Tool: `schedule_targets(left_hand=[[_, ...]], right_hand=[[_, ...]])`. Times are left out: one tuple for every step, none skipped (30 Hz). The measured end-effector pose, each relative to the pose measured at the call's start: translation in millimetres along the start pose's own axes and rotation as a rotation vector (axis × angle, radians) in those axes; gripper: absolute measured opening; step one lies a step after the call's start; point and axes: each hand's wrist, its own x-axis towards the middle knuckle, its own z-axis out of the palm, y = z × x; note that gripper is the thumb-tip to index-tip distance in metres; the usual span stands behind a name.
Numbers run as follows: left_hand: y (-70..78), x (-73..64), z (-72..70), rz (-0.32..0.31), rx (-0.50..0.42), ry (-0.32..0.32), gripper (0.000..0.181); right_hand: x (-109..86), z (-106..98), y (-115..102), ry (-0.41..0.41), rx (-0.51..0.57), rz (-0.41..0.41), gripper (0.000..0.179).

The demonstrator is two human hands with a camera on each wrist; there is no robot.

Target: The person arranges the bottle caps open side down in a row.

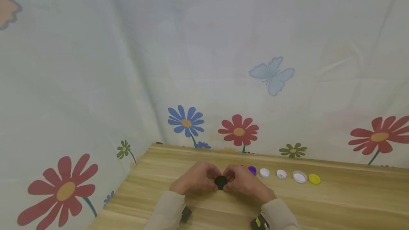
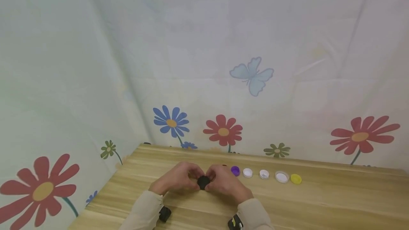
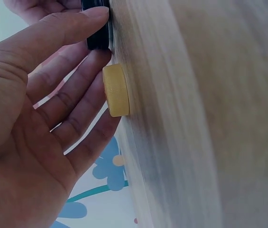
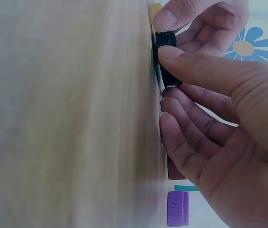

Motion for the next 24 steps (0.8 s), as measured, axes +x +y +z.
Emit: schedule_targets(left_hand=[[0.4, -0.2, -0.5, -0.003, 0.001, -0.001, 0.034], [0.8, -0.3, -0.9, -0.008, 0.005, -0.003, 0.034], [1.2, -0.4, -1.1, -0.011, 0.01, -0.004, 0.034], [1.5, -0.5, -1.3, -0.012, 0.013, -0.005, 0.034], [1.8, -0.7, -1.5, -0.013, 0.014, -0.006, 0.034], [2.3, -1.0, -1.7, -0.014, 0.015, -0.008, 0.034], [2.6, -1.3, -1.8, -0.013, 0.018, -0.008, 0.034], [2.9, -1.5, -1.7, -0.014, 0.02, -0.01, 0.034], [3.3, -2.0, -1.7, -0.013, 0.022, -0.01, 0.035], [3.3, -2.5, -1.8, -0.012, 0.026, -0.01, 0.035], [3.5, -3.1, -1.9, -0.014, 0.028, -0.011, 0.035], [3.6, -3.6, -2.0, -0.015, 0.029, -0.014, 0.035], [3.7, -4.2, -2.2, -0.015, 0.03, -0.016, 0.035], [3.9, -4.6, -2.6, -0.019, 0.028, -0.018, 0.035], [4.2, -5.1, -3.1, -0.018, 0.028, -0.021, 0.035], [4.6, -5.4, -3.8, -0.02, 0.03, -0.025, 0.034], [4.9, -5.6, -4.5, -0.025, 0.027, -0.029, 0.034], [5.6, -5.7, -5.4, -0.03, 0.029, -0.031, 0.033], [6.3, -5.9, -6.4, -0.038, 0.029, -0.033, 0.032], [7.0, -5.7, -7.2, -0.043, 0.029, -0.035, 0.031], [7.7, -5.6, -7.9, -0.051, 0.027, -0.035, 0.03], [8.6, -5.3, -8.6, -0.061, 0.019, -0.034, 0.03], [9.5, -5.0, -9.3, -0.068, 0.009, -0.032, 0.029], [10.7, -4.6, -10.0, -0.074, 0.002, -0.027, 0.028]], right_hand=[[0.2, 0, 0, 0.0, 0.001, 0.001, 0.031], [0.4, 0, 0, 0.001, 0.002, 0.001, 0.031], [0.5, 0, 0, 0.002, 0.002, 0.002, 0.03], [0.6, 1, 0, 0.002, 0.001, 0.003, 0.03], [0.7, 1, -1, 0.003, -0.001, 0.003, 0.031], [0.7, 1, -1, 0.004, -0.003, 0.002, 0.031], [0.8, 2, -1, 0.006, -0.007, 0.002, 0.031], [0.7, 2, -1, 0.008, -0.011, 0.001, 0.031], [0.7, 2, -1, 0.009, -0.014, -0.001, 0.031], [0.7, 3, -2, 0.011, -0.017, -0.002, 0.031], [0.7, 3, -2, 0.013, -0.021, -0.003, 0.031], [0.7, 3, -3, 0.014, -0.024, -0.005, 0.031], [0.7, 4, -3, 0.014, -0.028, -0.006, 0.031], [0.7, 4, -3, 0.015, -0.031, -0.007, 0.031], [0.7, 4, -3, 0.014, -0.031, -0.003, 0.031], [0.6, 3, -3, 0.012, -0.032, 0.002, 0.032], [0.5, 3, -3, 0.008, -0.03, 0.01, 0.032], [0.3, 2, -4, 0.003, -0.023, 0.02, 0.033], [0.2, 2, -4, -0.003, -0.013, 0.031, 0.034], [-0.1, 1, -4, -0.009, -0.007, 0.043, 0.034], [-0.3, -1, -4, -0.016, 0.005, 0.052, 0.035], [-0.6, -2, -4, -0.025, 0.014, 0.062, 0.036], [-0.8, -4, -4, -0.027, 0.02, 0.063, 0.036], [-1.0, -5, -4, -0.026, 0.025, 0.058, 0.036]])
